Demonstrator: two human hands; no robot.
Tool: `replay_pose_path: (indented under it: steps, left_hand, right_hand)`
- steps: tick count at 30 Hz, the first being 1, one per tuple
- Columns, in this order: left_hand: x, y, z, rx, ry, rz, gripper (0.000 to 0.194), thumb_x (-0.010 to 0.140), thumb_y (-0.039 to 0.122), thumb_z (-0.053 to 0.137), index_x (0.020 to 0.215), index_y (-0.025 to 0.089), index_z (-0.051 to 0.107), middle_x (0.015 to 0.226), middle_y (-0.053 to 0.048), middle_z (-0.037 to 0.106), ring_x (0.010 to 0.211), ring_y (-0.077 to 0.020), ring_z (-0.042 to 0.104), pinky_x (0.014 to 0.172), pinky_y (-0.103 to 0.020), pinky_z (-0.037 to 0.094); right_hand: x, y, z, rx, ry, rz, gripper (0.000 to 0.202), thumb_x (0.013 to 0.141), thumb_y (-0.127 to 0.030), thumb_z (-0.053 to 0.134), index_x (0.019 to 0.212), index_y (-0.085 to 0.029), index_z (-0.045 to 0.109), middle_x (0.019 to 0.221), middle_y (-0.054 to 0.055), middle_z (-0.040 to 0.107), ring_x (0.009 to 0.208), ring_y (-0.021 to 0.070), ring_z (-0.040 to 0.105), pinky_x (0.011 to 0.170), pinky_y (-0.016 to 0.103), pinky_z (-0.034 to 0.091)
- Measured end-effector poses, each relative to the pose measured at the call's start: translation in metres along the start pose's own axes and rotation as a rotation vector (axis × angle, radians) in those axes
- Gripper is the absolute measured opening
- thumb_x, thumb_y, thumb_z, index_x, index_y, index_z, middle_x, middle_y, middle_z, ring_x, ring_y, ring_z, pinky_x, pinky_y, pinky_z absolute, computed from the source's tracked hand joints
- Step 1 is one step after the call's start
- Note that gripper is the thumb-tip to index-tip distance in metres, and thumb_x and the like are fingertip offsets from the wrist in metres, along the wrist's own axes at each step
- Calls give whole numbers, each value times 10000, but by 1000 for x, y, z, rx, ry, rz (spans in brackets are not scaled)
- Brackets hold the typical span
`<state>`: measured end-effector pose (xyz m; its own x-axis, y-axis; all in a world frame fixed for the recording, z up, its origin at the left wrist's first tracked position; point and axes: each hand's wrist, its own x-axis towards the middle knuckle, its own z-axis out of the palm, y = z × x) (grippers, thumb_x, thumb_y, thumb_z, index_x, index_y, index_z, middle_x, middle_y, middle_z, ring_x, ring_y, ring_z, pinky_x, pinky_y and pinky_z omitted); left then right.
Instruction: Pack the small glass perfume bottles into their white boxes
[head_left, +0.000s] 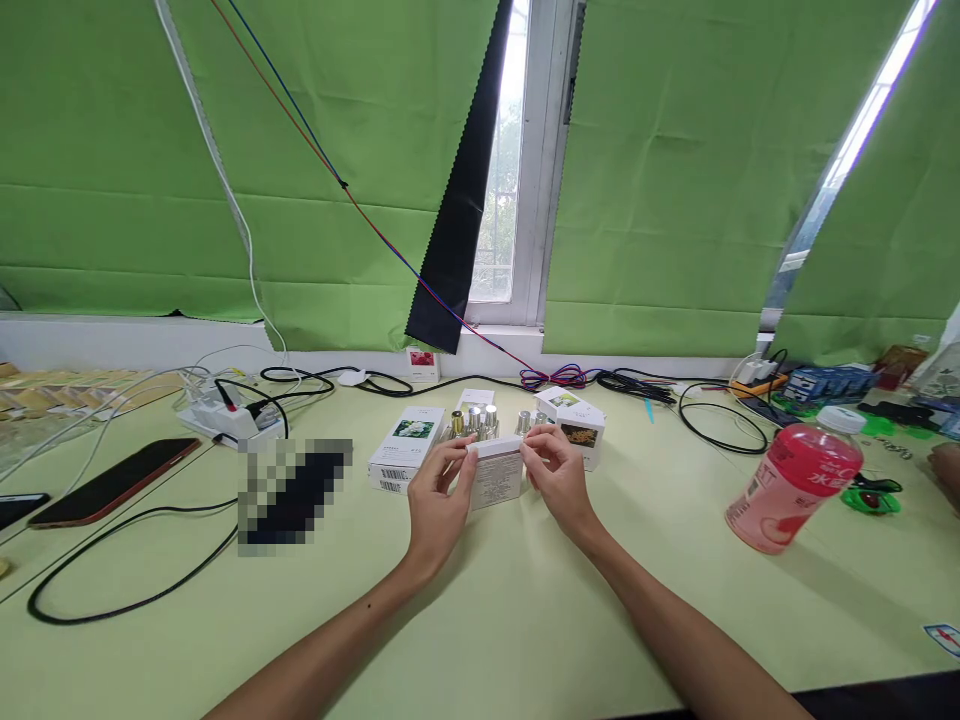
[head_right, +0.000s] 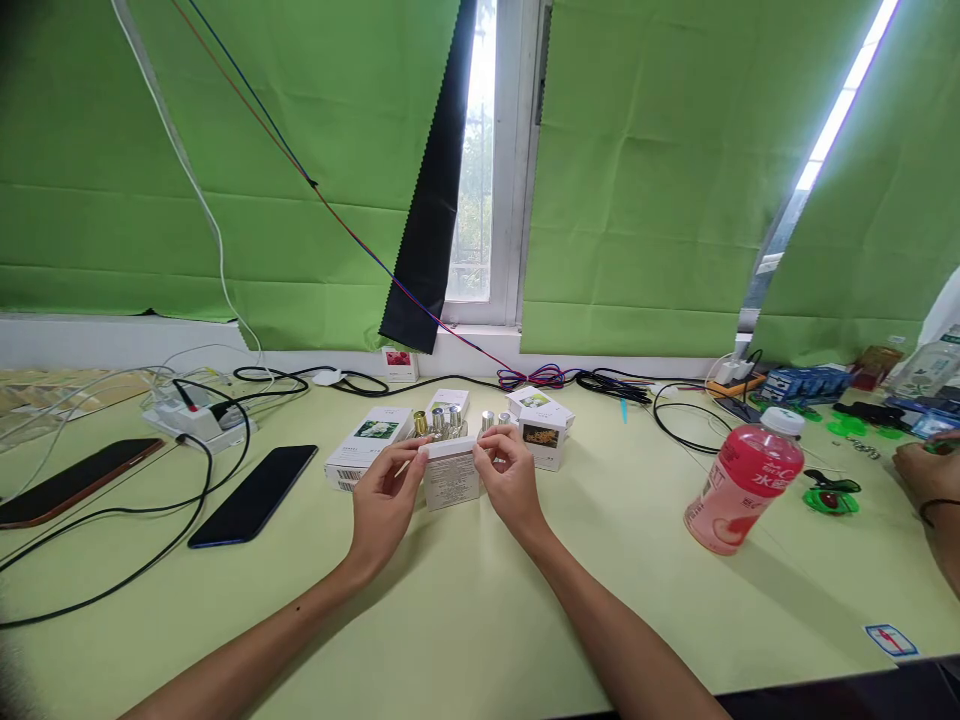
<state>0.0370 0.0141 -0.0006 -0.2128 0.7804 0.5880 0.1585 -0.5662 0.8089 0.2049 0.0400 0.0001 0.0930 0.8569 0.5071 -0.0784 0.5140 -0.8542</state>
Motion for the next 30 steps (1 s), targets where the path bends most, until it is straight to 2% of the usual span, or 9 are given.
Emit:
replay_pose_path:
  steps: [9,16,20,25,30]
  left_hand:
    - [0,0,0,-4,6,-20,250,938,450,654,881,214,710,1170,-102,727,1163,-250,682,964,-399,610]
    - [1,-3,0,-65,7,-39,240,918,435,690,1028,228,643,1153,-83,736,1155,-241,700,1010,-425,592]
    - [0,-2,-1,17,-20,4,250,940,432,658,1104,244,682,1164,-67,722,1127,-220,688,1002,-396,591]
    - [1,-5,-4,147,-49,112,224,965,412,623,1075,271,758,1155,-63,713,1117,-232,674,970,-381,591]
    - [3,-7,-5,168,-55,138,199,966,386,627,1061,285,770,1157,-57,710,1108,-232,679,978,-384,582]
  right_hand:
    - [-1,-1,0,-7,5,-35,232,845,-409,727,763,-193,720,995,62,545,726,140,553,502,241,466]
    - [-1,-2,0,-17,14,-64,185,841,-354,727,755,-190,721,988,63,553,769,148,560,587,259,500]
    - [-1,-4,0,-27,17,-62,199,834,-356,732,727,-189,709,980,65,552,798,159,568,608,264,517]
    - [-1,-4,0,-32,28,-63,214,817,-364,739,707,-186,697,969,63,559,794,157,574,610,260,520]
    - [-1,-4,1,-12,35,-59,198,804,-348,749,700,-187,702,970,64,559,808,163,583,611,262,521]
